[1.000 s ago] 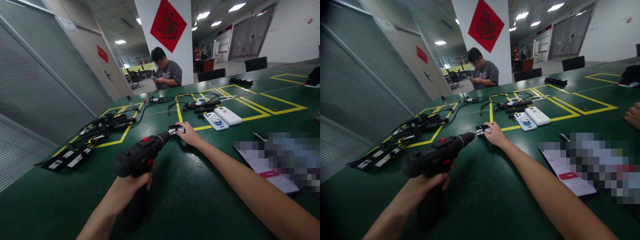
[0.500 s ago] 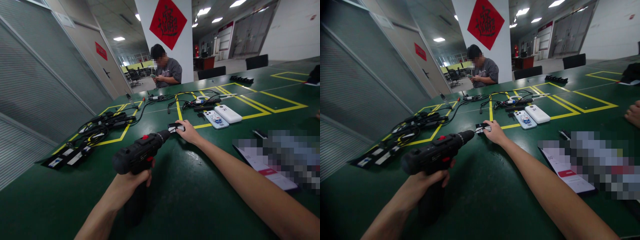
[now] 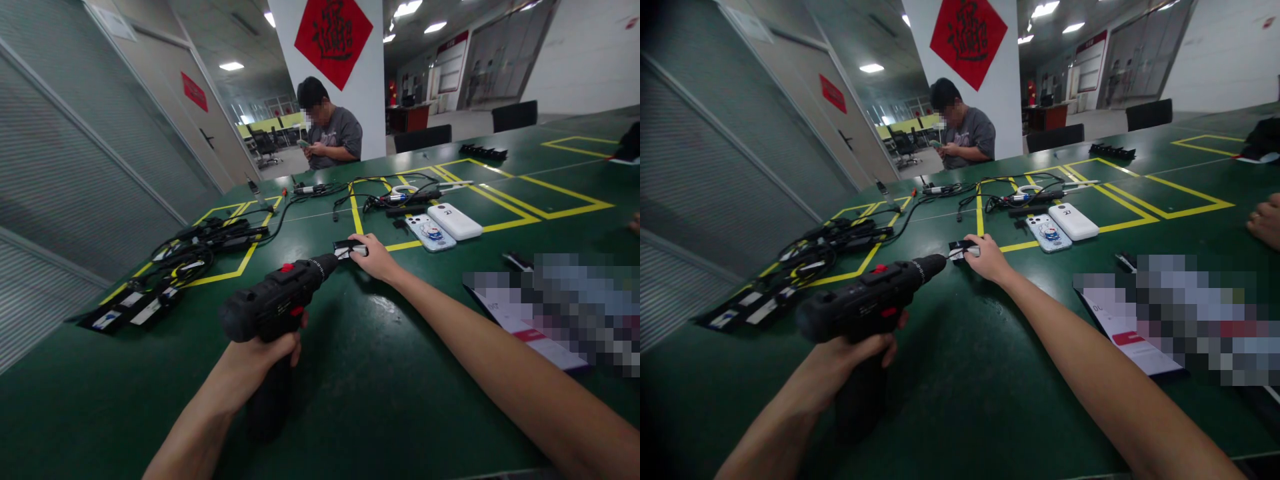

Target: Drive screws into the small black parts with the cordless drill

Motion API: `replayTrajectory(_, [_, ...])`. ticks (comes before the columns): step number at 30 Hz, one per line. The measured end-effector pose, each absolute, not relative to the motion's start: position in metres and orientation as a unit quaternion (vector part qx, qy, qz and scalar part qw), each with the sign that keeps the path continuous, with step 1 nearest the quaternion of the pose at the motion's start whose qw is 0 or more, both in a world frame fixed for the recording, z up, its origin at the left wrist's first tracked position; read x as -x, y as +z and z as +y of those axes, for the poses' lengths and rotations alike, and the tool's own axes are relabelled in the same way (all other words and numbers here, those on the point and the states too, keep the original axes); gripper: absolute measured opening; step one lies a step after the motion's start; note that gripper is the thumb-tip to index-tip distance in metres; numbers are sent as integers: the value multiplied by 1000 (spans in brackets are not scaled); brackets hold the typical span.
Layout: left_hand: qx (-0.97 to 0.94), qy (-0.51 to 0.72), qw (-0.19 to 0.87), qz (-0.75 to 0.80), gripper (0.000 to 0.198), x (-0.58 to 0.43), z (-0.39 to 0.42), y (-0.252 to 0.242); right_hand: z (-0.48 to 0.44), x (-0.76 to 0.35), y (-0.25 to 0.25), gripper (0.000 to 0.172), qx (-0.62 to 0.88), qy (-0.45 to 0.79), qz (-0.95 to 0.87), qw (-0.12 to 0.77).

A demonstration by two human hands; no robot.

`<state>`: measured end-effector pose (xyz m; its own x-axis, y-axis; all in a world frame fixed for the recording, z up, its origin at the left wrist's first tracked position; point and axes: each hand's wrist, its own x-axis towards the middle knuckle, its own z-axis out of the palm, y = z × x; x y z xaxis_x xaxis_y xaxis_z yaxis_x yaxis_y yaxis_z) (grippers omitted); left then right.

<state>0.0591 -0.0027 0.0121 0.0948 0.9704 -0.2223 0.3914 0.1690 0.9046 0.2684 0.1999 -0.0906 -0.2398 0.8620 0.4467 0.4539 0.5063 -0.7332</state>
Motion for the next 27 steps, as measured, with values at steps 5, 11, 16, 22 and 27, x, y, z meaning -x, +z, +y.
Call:
replayTrajectory(5, [-571,306,477,594,22,-59,-2,12,199,-269,-88,41,438,238,-752,430])
replayTrajectory(11, [-572,301,457,611,30,-58,-4,11,198,-269,-88,41,438,245,-750,430])
replayTrajectory(16, [-558,285,453,634,36,-57,-6,13,197,-269,-88,41,440,243,-748,433])
replayTrajectory(22, [-539,344,475,604,47,-63,-8,13,198,-269,-90,41,440,243,-748,433])
replayTrajectory(27, [-529,384,473,591,52,-65,-11,12,200,-269,-90,42,439,238,-751,432])
